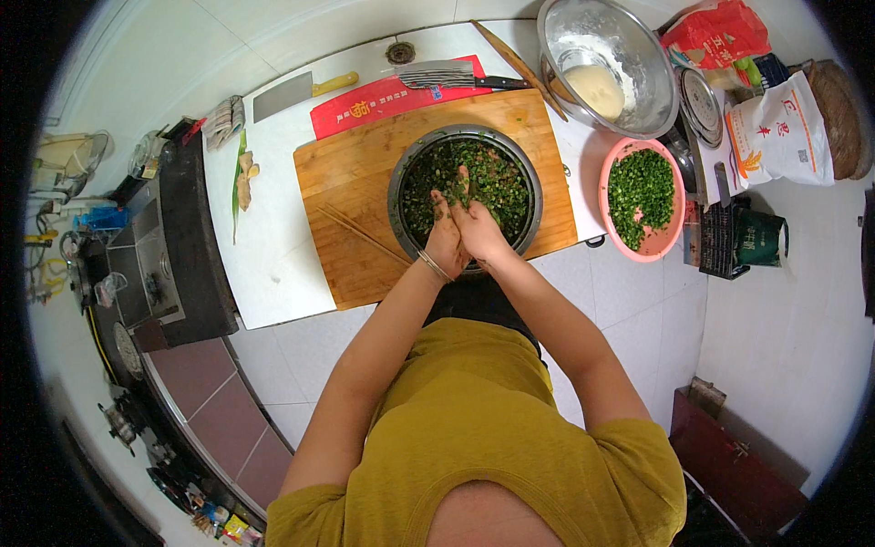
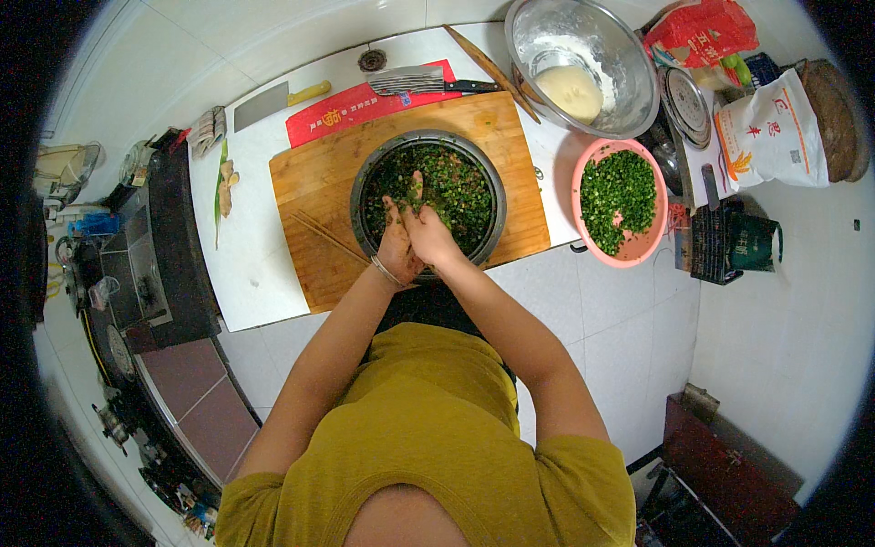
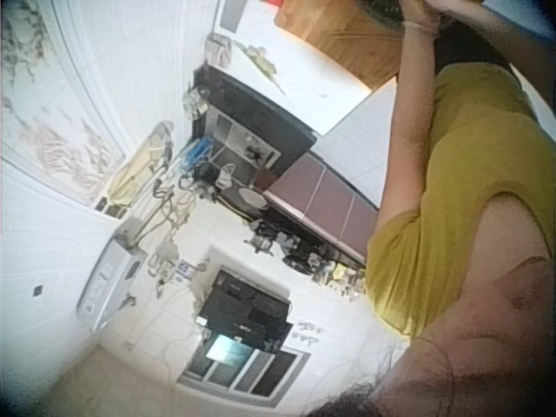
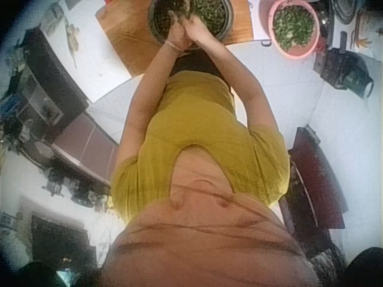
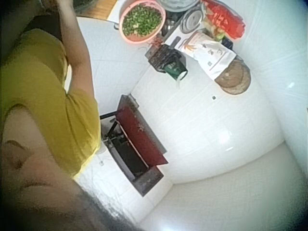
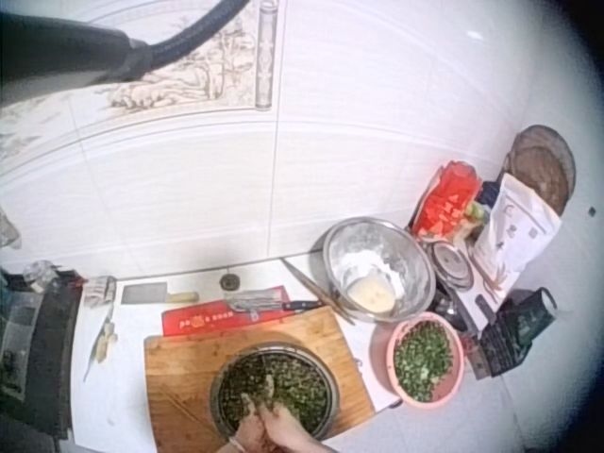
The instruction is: The person transfers chopped green vegetables from a pink bowl into a metal bowl on a wooden cutting board. They then use both hands to mix and knead the vegetables in the metal bowl, ensuring the ingredients are thoroughly combined.
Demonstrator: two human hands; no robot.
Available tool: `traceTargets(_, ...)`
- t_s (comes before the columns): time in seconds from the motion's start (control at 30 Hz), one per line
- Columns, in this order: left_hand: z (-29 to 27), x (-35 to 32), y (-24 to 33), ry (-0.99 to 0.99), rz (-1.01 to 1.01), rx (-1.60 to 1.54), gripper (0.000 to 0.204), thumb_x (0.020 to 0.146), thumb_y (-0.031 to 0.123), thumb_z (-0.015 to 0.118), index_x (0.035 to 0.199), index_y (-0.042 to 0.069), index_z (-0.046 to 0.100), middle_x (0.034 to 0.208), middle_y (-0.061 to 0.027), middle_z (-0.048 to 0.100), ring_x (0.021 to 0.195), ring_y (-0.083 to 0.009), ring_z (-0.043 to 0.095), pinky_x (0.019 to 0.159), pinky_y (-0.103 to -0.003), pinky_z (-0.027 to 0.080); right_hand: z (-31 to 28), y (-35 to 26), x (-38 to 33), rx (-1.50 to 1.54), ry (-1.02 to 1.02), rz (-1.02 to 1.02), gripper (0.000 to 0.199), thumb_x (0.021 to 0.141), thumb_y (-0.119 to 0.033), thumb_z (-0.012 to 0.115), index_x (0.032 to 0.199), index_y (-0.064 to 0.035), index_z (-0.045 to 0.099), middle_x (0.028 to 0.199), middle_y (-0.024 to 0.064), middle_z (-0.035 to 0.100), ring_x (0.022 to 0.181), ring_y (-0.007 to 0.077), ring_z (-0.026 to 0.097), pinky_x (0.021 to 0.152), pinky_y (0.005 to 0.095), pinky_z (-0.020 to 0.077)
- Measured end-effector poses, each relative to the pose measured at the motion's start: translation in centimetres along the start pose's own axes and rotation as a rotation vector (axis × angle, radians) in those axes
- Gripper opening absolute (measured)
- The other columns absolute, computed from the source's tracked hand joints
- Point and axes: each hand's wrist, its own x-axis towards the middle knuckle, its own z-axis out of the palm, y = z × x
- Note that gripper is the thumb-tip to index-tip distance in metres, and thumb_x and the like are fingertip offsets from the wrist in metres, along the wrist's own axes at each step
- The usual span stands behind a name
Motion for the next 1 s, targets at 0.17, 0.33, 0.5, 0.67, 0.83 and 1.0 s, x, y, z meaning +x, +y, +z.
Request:
traceTargets(0.17, -0.7, -0.9, 0.0, 0.056, 0.042, 0.321, 0.061, 0.089, 0.052, 0.023, 0.136, 0.013, 0.023, 0.135, -0.0073, 0.03, 0.124, -0.0224, 0.026, 0.101, -0.041, 0.021, 0.2, -4.2, -0.5, -0.074, 0.151, 0.032, 0.041, 0.088, -0.037, 0.045, 0.081, 0.0036, 0.048, 0.066, 0.0071, 0.048, 0.059, 0.0161, 0.044, 0.058, 0.0312, 0.0389)
traceTargets(0.33, -1.0, -1.4, -1.2, -0.207, -0.193, -2.519, 0.085, 0.076, 0.073, 0.016, 0.136, 0.015, 0.023, 0.139, -0.0038, 0.026, 0.125, -0.0225, 0.024, 0.101, -0.038, 0.016, -2.7, -3.6, 1.8, 0.126, 0.257, 0.02, 0.029, 0.09, -0.027, 0.046, 0.075, -0.0035, 0.056, 0.06, 0.0002, 0.047, 0.054, 0.0102, 0.041, 0.053, 0.025, 0.0357)
traceTargets(0.5, -1.5, -0.6, -2.3, -0.205, -0.382, -2.46, 0.077, 0.079, 0.068, 0.022, 0.132, 0.012, 0.031, 0.134, -0.007, 0.032, 0.122, -0.0243, 0.031, 0.098, -0.038, 0.027, -3.7, -2.0, 0.1, 0.099, 0.13, -0.095, 0.044, 0.088, -0.039, 0.045, 0.093, 0.0046, 0.048, 0.083, 0.0112, 0.056, 0.079, 0.0189, 0.053, 0.068, 0.0324, 0.0432)
traceTargets(0.67, -0.7, 1.0, -1.7, -0.246, -0.434, -2.332, 0.057, 0.088, 0.053, 0.029, 0.126, 0.011, 0.037, 0.121, -0.0075, 0.045, 0.107, -0.0211, 0.045, 0.087, -0.036, 0.039, -2.0, -3.0, -3.6, 0.268, -0.116, -0.095, 0.038, 0.088, -0.03, 0.049, 0.109, 0.002, 0.05, 0.1, 0.0104, 0.057, 0.091, 0.0161, 0.052, 0.078, 0.0282, 0.0418)
traceTargets(0.83, 8.3, 4.0, 0.0, -0.09, -0.109, -1.736, 0.038, 0.088, 0.025, 0.037, 0.124, 0.01, 0.037, 0.126, -0.0106, 0.039, 0.115, -0.0246, 0.037, 0.096, -0.037, 0.031, -1.6, -2.6, -3.5, 0.276, -0.26, -0.166, 0.025, 0.089, -0.015, 0.046, 0.108, 0.0006, 0.052, 0.096, 0.0049, 0.055, 0.087, 0.0113, 0.049, 0.077, 0.0252, 0.0392)
traceTargets(1.0, 13.8, 5.3, 1.9, 0.026, -0.077, -0.59, 0.045, 0.087, 0.029, 0.035, 0.127, 0.008, 0.035, 0.135, -0.0172, 0.029, 0.118, -0.0348, 0.035, 0.097, -0.037, 0.031, -1.0, -1.5, -2.0, 0.297, -0.119, -0.182, 0.024, 0.09, -0.015, 0.044, 0.107, 0.0008, 0.052, 0.089, 0.0033, 0.054, 0.081, 0.0109, 0.049, 0.074, 0.0258, 0.041)
